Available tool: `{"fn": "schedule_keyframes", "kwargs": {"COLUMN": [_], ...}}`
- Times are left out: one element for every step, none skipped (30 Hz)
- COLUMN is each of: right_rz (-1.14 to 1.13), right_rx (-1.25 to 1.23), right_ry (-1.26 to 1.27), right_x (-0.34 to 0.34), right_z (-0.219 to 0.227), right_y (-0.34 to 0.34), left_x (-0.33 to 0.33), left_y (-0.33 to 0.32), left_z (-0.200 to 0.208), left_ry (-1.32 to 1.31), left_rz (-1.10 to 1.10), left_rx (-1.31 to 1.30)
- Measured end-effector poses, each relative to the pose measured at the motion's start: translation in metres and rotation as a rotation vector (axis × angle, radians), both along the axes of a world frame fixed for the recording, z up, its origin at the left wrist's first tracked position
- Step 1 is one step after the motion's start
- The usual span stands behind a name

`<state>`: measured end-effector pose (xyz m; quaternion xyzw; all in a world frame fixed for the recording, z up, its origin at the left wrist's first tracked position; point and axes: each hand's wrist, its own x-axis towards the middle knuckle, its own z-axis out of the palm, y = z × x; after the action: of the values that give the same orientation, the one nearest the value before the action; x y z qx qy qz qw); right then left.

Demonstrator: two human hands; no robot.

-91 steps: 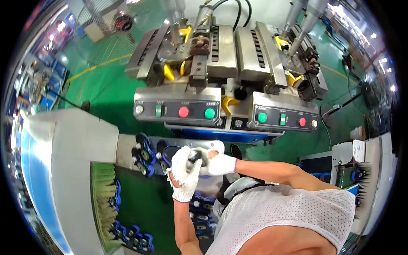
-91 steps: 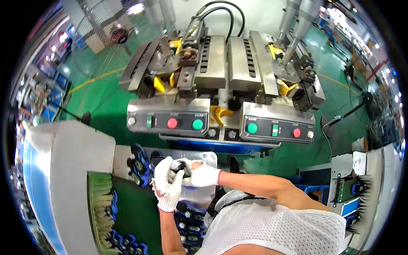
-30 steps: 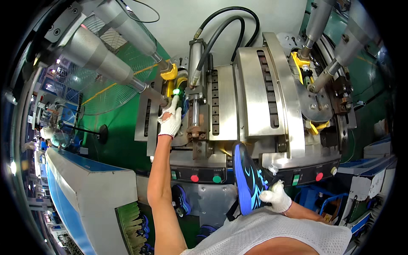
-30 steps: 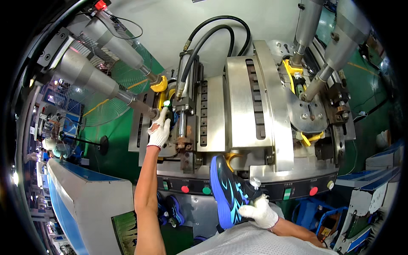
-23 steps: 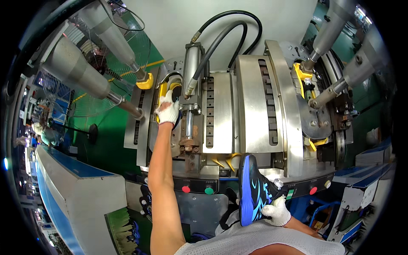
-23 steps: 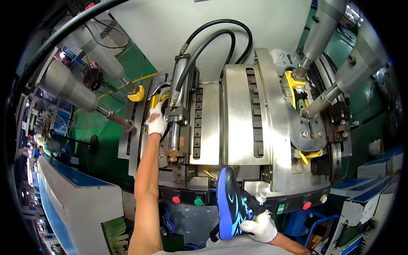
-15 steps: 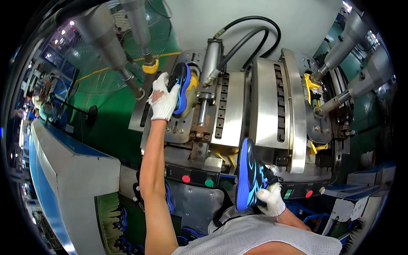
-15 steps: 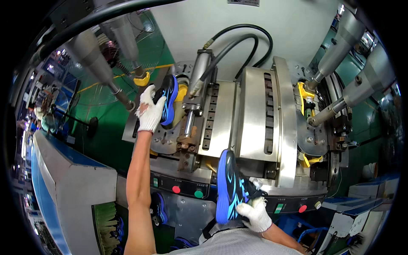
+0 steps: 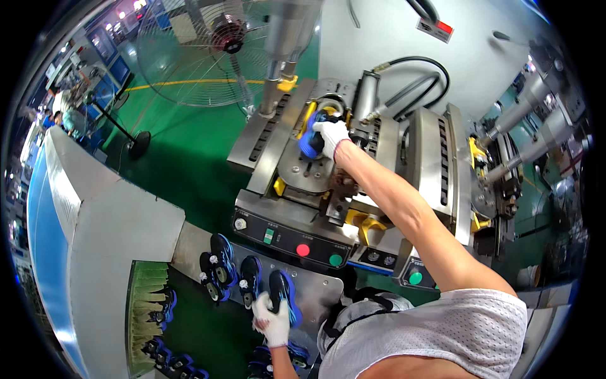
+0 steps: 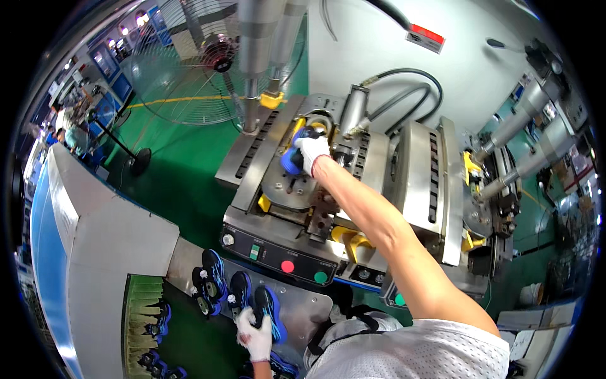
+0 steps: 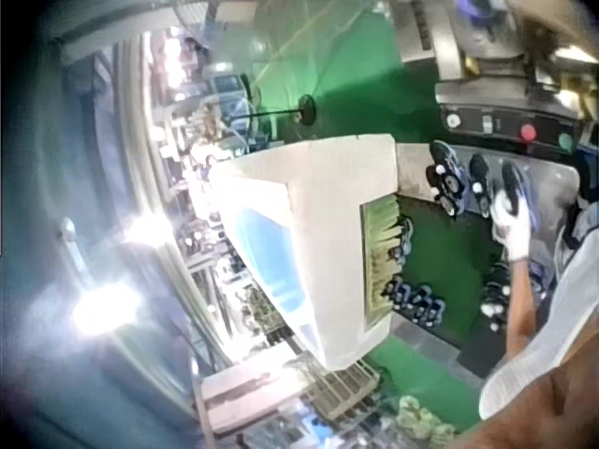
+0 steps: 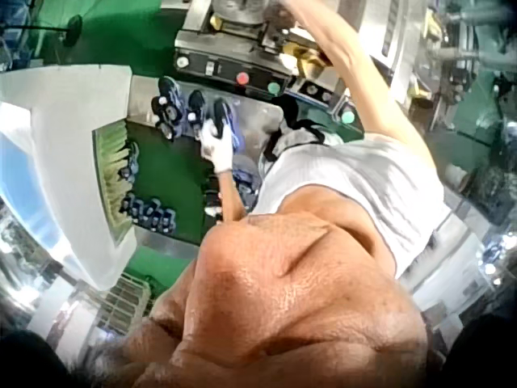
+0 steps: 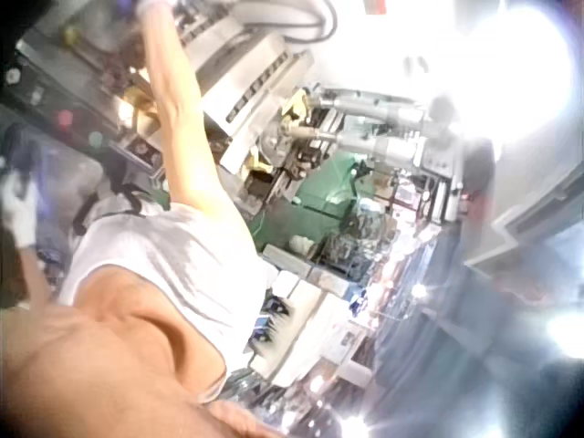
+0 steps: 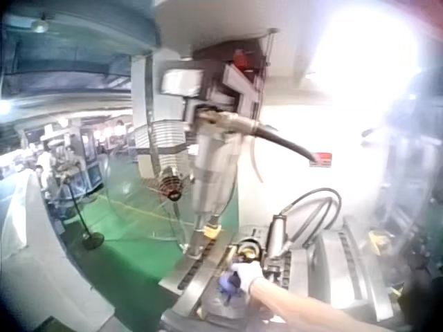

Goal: The person places blue and black shoe components into an industrial press machine and then moves them onto a conveyor belt.

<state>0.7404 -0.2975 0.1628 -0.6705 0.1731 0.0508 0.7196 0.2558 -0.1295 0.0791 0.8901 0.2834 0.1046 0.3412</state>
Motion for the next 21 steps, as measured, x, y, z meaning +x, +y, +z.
{"fn": "schedule_keyframes", "kwargs": {"right_rz": [-0.042,-0.088,-0.059,-0.032,0.03,0.09,0.024,-0.046,0.023,0.042,0.066,0.105,0.122,0.241,0.449,0.472,0.546,0.549,0.56,0.519,0.426], "right_rx": [-0.402,-0.807,-0.905,-0.997,-1.088,-1.183,-1.089,-0.988,-1.377,-1.399,-1.415,-1.427,-1.588,-1.768,-1.881,-1.869,-1.789,-1.71,-1.588,-1.367,-1.0], "right_ry": [0.012,0.026,0.07,0.114,0.154,0.191,0.219,0.243,0.193,0.092,-0.014,-0.12,-0.138,-0.151,-0.213,-0.205,-0.219,-0.222,-0.181,-0.112,0.037], "right_x": [0.044,0.078,0.09,0.098,0.108,0.119,0.121,0.124,0.146,0.145,0.142,0.131,0.157,0.2,0.206,0.212,0.187,0.188,0.182,0.186,0.188], "right_z": [-0.041,-0.078,-0.102,-0.118,-0.127,-0.136,-0.144,-0.15,-0.168,-0.172,-0.174,-0.181,-0.204,-0.213,-0.222,-0.216,-0.218,-0.199,-0.188,-0.172,-0.16], "right_y": [-0.013,-0.032,-0.029,-0.019,-0.019,-0.021,-0.014,-0.004,-0.034,-0.007,0.019,0.046,0.012,-0.044,-0.032,-0.055,-0.039,-0.048,-0.055,-0.067,-0.069], "left_x": [-0.022,-0.034,-0.054,-0.074,-0.096,-0.112,-0.125,-0.138,-0.137,-0.141,-0.144,-0.158,-0.149,-0.123,-0.125,-0.128,-0.141,-0.132,-0.137,-0.131,-0.127], "left_y": [-0.006,-0.015,-0.021,-0.025,-0.034,-0.047,-0.058,-0.065,-0.072,-0.076,-0.081,-0.091,-0.091,-0.087,-0.088,-0.094,-0.095,-0.083,-0.082,-0.076,-0.071], "left_z": [-0.021,-0.028,-0.042,-0.06,-0.08,-0.097,-0.105,-0.111,-0.122,-0.131,-0.142,-0.143,-0.132,-0.123,-0.119,-0.141,-0.144,-0.16,-0.165,-0.169,-0.172], "left_ry": [0.098,0.185,0.225,0.249,0.227,0.213,0.317,0.416,0.317,0.258,0.201,0.155,0.121,0.076,0.063,-0.038,0.115,-0.002,-0.019,-0.053,-0.078], "left_rz": [0.057,0.119,0.171,0.224,0.302,0.364,0.41,0.457,0.414,0.444,0.478,0.521,0.549,0.566,0.631,0.689,0.65,0.639,0.628,0.611,0.605], "left_rx": [-0.021,-0.033,-0.018,-0.073,-0.002,0.063,0.054,0.053,0.106,0.099,0.093,0.089,-0.018,-0.152,-0.229,-0.235,-0.134,-0.069,-0.015,0.034,0.091]}}
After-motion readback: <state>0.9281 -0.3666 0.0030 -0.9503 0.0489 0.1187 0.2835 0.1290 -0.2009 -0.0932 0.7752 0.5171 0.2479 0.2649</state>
